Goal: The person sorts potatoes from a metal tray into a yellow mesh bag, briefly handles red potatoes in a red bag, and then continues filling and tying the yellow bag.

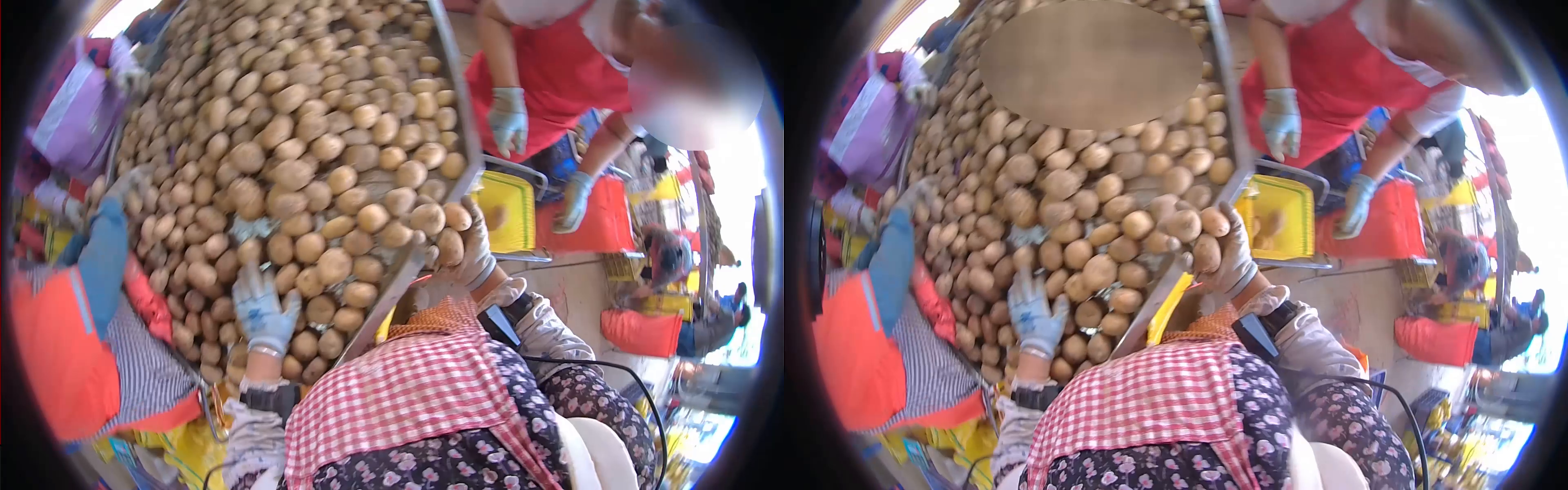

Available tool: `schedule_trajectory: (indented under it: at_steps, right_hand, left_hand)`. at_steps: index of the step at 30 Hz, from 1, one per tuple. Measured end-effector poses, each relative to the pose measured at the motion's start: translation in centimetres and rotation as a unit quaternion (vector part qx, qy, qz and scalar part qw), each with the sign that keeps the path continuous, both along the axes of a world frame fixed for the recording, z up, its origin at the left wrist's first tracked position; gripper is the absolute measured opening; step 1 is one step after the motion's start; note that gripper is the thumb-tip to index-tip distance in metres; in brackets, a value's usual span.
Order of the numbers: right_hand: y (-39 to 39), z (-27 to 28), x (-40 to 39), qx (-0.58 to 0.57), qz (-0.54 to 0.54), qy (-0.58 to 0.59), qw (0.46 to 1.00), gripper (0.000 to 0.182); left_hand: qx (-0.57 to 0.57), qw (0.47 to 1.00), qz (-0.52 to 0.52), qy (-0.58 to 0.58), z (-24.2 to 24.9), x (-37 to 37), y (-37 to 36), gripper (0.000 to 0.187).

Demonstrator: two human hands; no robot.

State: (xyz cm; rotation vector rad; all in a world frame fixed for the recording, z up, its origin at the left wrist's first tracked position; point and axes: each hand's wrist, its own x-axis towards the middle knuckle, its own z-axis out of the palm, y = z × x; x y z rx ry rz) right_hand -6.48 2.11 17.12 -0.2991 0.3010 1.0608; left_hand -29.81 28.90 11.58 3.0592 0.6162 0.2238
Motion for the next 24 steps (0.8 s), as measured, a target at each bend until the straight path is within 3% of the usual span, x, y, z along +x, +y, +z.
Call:
schedule_trajectory:
  at_steps: [2,4,9,13,15,17,18,19,20,21,22,23,24]
  right_hand:
    - [-3.5,-0.2,0.4,-0.003,0.002,-0.016,1.0,0.068]
    - [-7.7,-1.1,1.2,0.024,0.007,-0.016,1.0,0.063]
    - [-19.3,-2.4,1.5,-0.039,-0.167,0.029,0.985,0.06]
    - [-28.1,-4.6,1.4,-0.156,-0.282,0.041,0.946,0.059]
    - [-31.8,-5.1,2.6,-0.24,-0.388,0.154,0.876,0.047]
    - [-37.7,-10.1,5.4,-0.264,-0.484,-0.072,0.831,0.046]
    - [-40.7,-9.1,8.7,-0.223,-0.475,-0.054,0.85,0.05]
    - [-44.9,-10.5,12.1,-0.28,-0.49,-0.278,0.777,0.058]
    - [-47.7,-9.5,16.3,-0.022,-0.382,-0.576,0.723,0.059]
    - [-48.7,-6.2,17.1,-0.18,-0.484,-0.293,0.805,0.058]
    - [-48.2,-2.5,17.3,-0.326,-0.518,0.023,0.791,0.062]
    - [-47.0,-2.3,17.1,-0.449,-0.487,-0.009,0.749,0.067]
    - [-46.1,-2.5,17.1,-0.562,-0.447,-0.053,0.694,0.076]
  left_hand:
    - [-0.065,0.996,0.058,-0.009,-0.2,0.2,0.8,0.061]
    - [-0.048,0.993,0.101,-0.044,-0.4,0.5,0.4,0.06]
    - [-0.015,0.99,0.133,-0.054,-3.1,0.3,1.1,0.056]
    - [-0.006,0.985,0.172,-0.025,-1.9,1.6,0.1,0.054]
    - [-0.03,0.983,0.177,-0.023,-2.8,1.5,1.1,0.054]
    - [-0.028,0.983,0.181,-0.007,-2.3,1.9,0.7,0.054]
    - [-0.027,0.984,0.177,-0.006,-1.4,3.0,-0.2,0.054]
    - [0.036,0.99,0.113,-0.073,0.0,4.3,-1.3,0.052]
    - [0.102,0.985,0.052,-0.132,1.4,5.0,-2.4,0.05]
    - [0.028,0.985,0.013,-0.17,1.9,5.9,-4.0,0.046]
    - [-0.044,0.977,-0.024,-0.207,2.6,7.6,-6.1,0.043]
    - [-0.036,0.968,-0.128,-0.213,5.5,10.2,-10.2,0.034]
    - [-0.228,0.938,-0.186,-0.182,7.5,12.3,-13.5,0.029]
